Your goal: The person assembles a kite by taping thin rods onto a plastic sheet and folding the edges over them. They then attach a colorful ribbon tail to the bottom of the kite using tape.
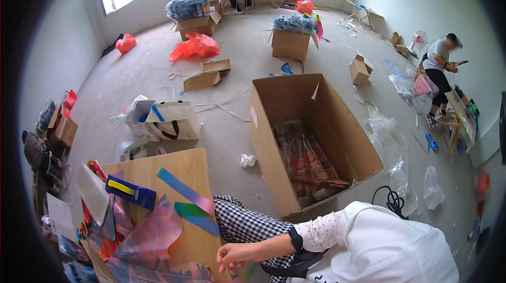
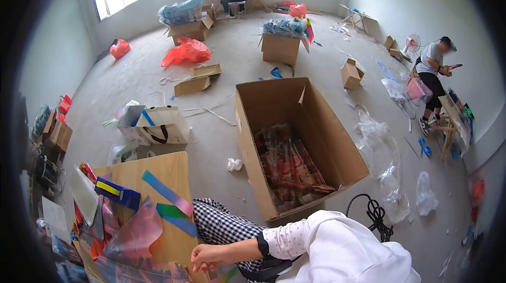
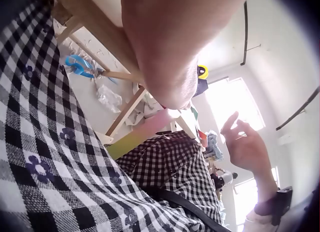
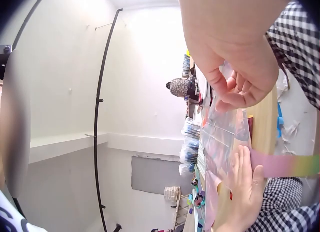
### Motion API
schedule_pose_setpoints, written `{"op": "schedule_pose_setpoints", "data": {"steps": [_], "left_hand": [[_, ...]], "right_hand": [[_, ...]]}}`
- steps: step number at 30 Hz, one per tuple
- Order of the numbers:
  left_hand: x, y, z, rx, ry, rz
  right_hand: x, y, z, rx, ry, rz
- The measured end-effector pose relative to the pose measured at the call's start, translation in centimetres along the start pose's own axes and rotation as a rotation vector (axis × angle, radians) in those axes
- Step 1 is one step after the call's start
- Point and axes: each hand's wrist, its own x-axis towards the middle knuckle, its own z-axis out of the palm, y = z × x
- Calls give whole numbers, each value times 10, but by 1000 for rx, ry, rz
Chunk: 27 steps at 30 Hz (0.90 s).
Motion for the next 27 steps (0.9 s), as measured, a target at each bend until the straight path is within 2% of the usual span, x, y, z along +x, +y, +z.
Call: {"op": "schedule_pose_setpoints", "data": {"steps": [4, 7, 10, 12, 14, 19, 26, 27], "left_hand": [[2, 2, -1, -48, 22, -3], [-2, -3, 9, 77, 36, -27], [6, 2, 10, 28, -13, -28], [2, -5, 26, 85, 67, -54], [-2, -10, 29, 78, -70, -62], [2, -8, 20, 17, -86, -84], [-7, -16, 23, -121, 37, -80], [-11, -16, 21, -209, 139, -166]], "right_hand": [[6, 7, 7, -5, -17, -12], [6, 8, 14, -57, -15, -41], [2, 6, 18, -109, -25, -70], [0, 7, 14, -116, -23, -79], [-10, 0, 14, -121, -14, -64], [-10, 0, 6, -47, 28, -32], [-3, 1, 3, -147, 101, 4], [-1, 2, 0, -166, 109, 3]]}}
